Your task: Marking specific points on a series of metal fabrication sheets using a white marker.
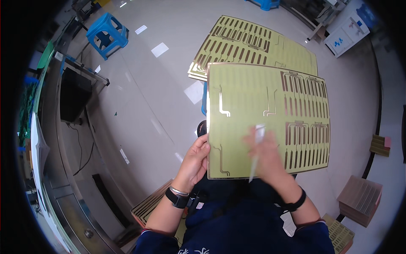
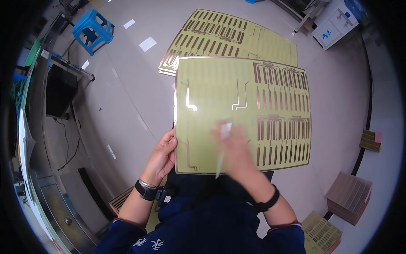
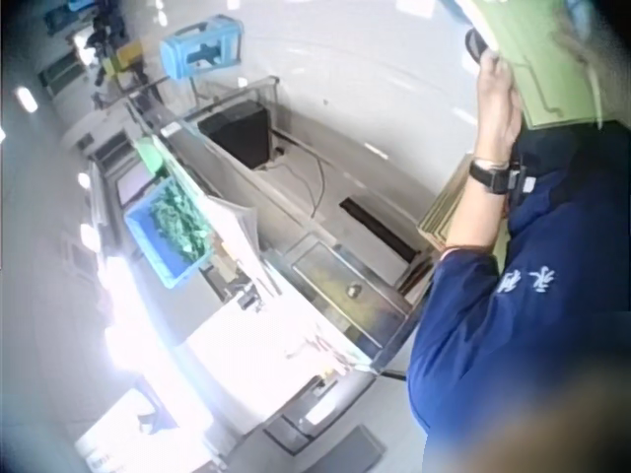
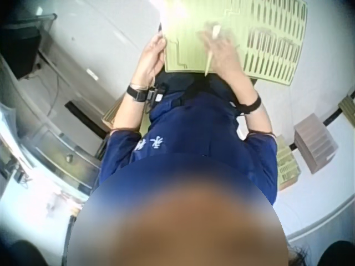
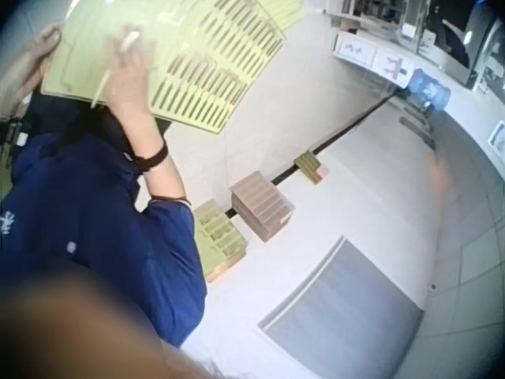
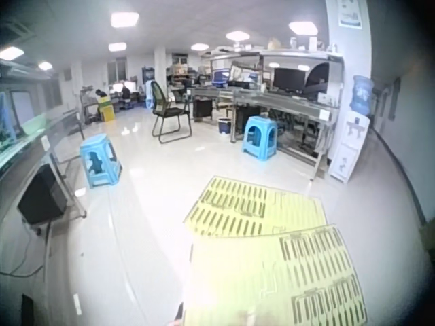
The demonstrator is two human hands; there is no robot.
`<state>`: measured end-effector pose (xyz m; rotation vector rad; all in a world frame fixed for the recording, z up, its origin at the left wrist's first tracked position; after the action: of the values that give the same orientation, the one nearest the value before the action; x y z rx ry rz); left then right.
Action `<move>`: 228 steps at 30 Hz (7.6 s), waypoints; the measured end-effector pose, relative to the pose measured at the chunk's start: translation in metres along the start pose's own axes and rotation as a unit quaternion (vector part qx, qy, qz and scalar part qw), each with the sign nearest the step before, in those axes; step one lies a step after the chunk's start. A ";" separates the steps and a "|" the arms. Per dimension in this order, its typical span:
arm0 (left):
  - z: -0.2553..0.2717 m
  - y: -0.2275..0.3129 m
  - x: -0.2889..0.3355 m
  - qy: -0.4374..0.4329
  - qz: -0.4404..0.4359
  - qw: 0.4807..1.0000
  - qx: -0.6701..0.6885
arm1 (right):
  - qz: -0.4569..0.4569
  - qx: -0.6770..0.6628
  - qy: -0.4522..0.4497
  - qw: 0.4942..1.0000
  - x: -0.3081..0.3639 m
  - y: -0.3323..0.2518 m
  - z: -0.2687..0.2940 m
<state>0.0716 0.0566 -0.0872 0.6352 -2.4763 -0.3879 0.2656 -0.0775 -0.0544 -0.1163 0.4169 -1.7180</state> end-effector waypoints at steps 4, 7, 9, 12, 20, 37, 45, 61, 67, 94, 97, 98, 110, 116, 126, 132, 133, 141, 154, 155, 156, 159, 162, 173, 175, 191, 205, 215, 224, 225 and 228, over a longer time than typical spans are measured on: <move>-0.005 0.003 -0.004 0.000 0.010 1.000 0.030 | 0.284 -0.221 -0.042 0.932 0.017 -0.061 -0.022; -0.008 0.004 -0.009 0.000 -0.024 1.000 0.012 | 0.219 -0.290 -0.165 0.917 0.029 -0.054 0.002; -0.016 0.005 -0.015 0.000 -0.049 0.999 -0.007 | 0.179 -0.221 -0.053 0.957 0.025 -0.036 0.021; -0.029 0.009 -0.018 0.070 -0.079 0.993 -0.053 | 0.115 -0.048 0.063 0.990 0.010 -0.010 0.034; -0.039 0.003 -0.018 0.116 -0.121 0.983 -0.076 | -0.013 -0.225 0.122 0.967 -0.001 -0.003 0.022; -0.030 -0.008 -0.019 0.113 -0.189 0.968 -0.119 | 0.010 -0.167 0.105 0.980 -0.007 -0.001 0.003; -0.030 -0.007 -0.021 0.119 -0.182 0.969 -0.114 | 0.025 -0.158 0.138 0.977 -0.008 0.000 -0.001; -0.034 -0.006 -0.020 0.123 -0.188 0.965 -0.136 | 0.011 -0.163 0.149 0.975 -0.010 0.000 -0.003; -0.033 -0.006 -0.020 0.124 -0.192 0.963 -0.144 | 0.009 -0.170 0.145 0.975 -0.011 -0.001 -0.003; -0.031 -0.009 -0.021 0.120 -0.211 0.959 -0.146 | -0.004 -0.169 0.160 0.972 -0.009 -0.001 -0.006; -0.031 -0.009 -0.021 0.119 -0.209 0.960 -0.143 | -0.007 -0.170 0.154 0.973 -0.009 -0.001 -0.005; -0.031 -0.009 -0.021 0.118 -0.207 0.961 -0.142 | -0.008 -0.172 0.149 0.974 -0.009 -0.001 -0.005; -0.031 -0.010 -0.022 0.117 -0.214 0.959 -0.146 | -0.005 -0.168 0.158 0.973 -0.010 -0.001 -0.007; -0.035 -0.008 -0.023 0.121 -0.214 0.957 -0.155 | 0.003 -0.162 0.176 0.971 -0.010 0.001 -0.007; -0.018 -0.012 -0.018 0.069 -0.210 0.971 -0.093 | -0.043 -0.004 0.119 0.992 -0.031 -0.006 -0.006; -0.027 -0.008 -0.022 0.031 -0.180 0.982 -0.050 | 0.242 -0.208 0.036 0.947 0.004 -0.054 -0.024; -0.031 -0.009 -0.021 0.071 -0.179 0.981 -0.031 | 0.222 -0.243 0.025 0.944 0.006 -0.050 -0.022; -0.014 -0.009 -0.020 0.041 -0.180 0.982 -0.042 | 0.013 -0.033 0.149 0.988 -0.066 -0.028 -0.008; -0.010 -0.012 -0.022 0.024 -0.190 0.980 -0.047 | 0.044 0.061 0.124 0.989 -0.102 0.000 -0.010; -0.011 -0.011 -0.023 0.021 -0.187 0.981 -0.038 | 0.042 0.061 0.122 0.990 -0.094 0.000 -0.011; -0.014 -0.010 -0.023 0.020 -0.182 0.982 -0.038 | 0.082 0.083 0.082 0.990 -0.080 -0.004 -0.014; -0.018 -0.009 -0.024 0.033 -0.172 0.984 -0.044 | 0.160 0.046 -0.004 0.986 -0.023 -0.026 -0.025; -0.019 -0.009 -0.025 0.035 -0.182 0.983 -0.017 | 0.242 -0.068 -0.076 0.965 0.028 -0.042 -0.021; -0.002 -0.003 -0.025 0.032 -0.163 0.985 -0.041 | 0.173 -0.139 0.031 0.975 0.066 -0.030 0.003; -0.014 -0.002 -0.023 0.059 -0.164 0.982 -0.067 | 0.154 -0.125 0.041 0.979 0.070 -0.025 0.008; -0.029 0.000 -0.021 0.100 -0.196 0.961 -0.167 | 0.077 -0.141 0.148 0.976 0.081 -0.005 0.034; 0.022 0.031 -0.002 0.145 -0.271 0.908 -0.285 | 0.032 -0.152 0.135 0.979 0.082 0.003 0.013; 0.026 0.029 -0.004 0.189 -0.258 0.891 -0.323 | 0.072 -0.130 0.096 0.984 0.067 -0.009 0.019; 0.024 0.032 -0.006 0.179 -0.256 0.890 -0.331 | 0.035 -0.102 0.135 0.985 0.071 0.004 0.018; 0.026 0.030 -0.007 0.178 -0.258 0.891 -0.329 | 0.002 -0.074 0.157 0.985 0.077 0.010 0.017; 0.035 0.028 -0.007 0.169 -0.277 0.895 -0.307 | -0.131 -0.058 0.200 0.969 0.097 0.034 0.023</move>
<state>0.0470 0.0885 -0.1079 1.0121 -1.6632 -1.1149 0.2857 -0.1806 -0.0590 0.0989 0.8308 -1.9812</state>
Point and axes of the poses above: each hand's wrist, its own x-axis away from the middle knuckle, its own z-axis out of the back of the hand, y = z × x, the point moved 1 cm from there along -x, towards the middle knuckle, and after that the axes turned 15 degrees about x, right-handed, at the moved point
